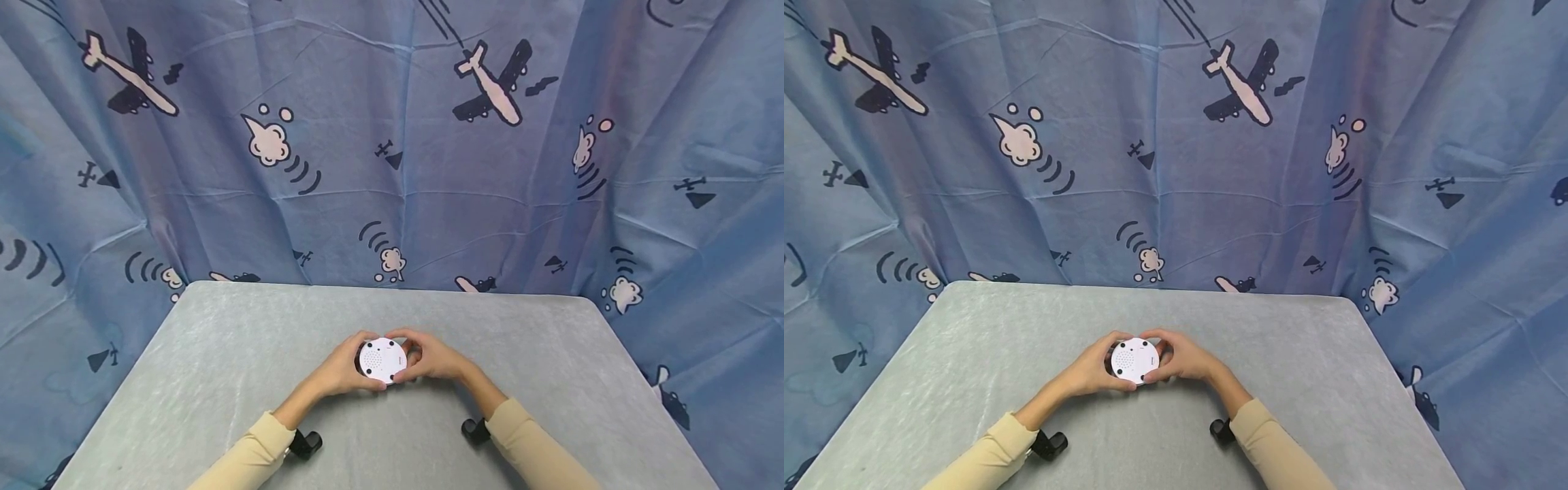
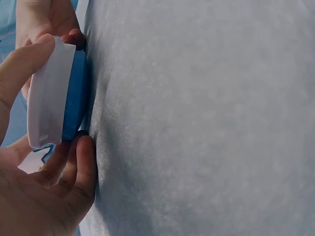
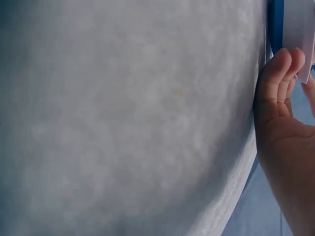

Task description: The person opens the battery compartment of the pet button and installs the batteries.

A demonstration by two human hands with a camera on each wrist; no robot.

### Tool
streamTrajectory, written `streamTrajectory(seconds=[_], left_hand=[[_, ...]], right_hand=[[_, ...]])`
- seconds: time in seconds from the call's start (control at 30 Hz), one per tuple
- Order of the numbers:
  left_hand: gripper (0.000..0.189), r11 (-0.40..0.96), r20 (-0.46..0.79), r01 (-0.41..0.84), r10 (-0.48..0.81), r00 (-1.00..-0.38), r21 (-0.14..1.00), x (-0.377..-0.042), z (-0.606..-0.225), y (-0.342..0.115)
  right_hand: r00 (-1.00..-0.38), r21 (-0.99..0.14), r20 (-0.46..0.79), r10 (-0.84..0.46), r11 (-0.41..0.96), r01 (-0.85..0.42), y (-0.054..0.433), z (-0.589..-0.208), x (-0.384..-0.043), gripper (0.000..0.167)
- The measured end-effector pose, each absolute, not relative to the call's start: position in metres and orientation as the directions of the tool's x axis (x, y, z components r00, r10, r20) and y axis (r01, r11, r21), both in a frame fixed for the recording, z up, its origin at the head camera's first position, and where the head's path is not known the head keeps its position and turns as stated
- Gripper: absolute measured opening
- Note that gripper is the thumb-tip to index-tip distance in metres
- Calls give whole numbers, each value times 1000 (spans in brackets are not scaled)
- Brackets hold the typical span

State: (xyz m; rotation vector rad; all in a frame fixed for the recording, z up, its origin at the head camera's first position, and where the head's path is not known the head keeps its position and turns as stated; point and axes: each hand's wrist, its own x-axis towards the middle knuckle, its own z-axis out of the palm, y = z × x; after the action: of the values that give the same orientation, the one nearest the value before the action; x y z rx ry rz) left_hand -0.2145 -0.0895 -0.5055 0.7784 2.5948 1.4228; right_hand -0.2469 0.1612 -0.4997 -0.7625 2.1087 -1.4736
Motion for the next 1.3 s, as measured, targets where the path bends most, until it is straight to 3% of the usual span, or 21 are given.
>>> streamTrajectory(seconds=[0.3,0.67,1.03,1.3], left_hand=[[87,408,151,360,461,-874,839,-212,-503,-89],[83,-37,159,165,535,-830,986,-208,-502,-87],[84,-84,162,138,525,-835,987,-208,-495,-83],[90,-242,55,-116,600,-798,963,-204,-493,-84]], right_hand=[[-725,-896,20,-688,310,-318,159,-499,-242,82],[-728,-943,89,-680,178,-281,166,-491,-234,86],[-760,-853,156,-630,302,-425,158,-479,-227,91],[-778,-860,187,-599,283,-425,162,-475,-224,88]])
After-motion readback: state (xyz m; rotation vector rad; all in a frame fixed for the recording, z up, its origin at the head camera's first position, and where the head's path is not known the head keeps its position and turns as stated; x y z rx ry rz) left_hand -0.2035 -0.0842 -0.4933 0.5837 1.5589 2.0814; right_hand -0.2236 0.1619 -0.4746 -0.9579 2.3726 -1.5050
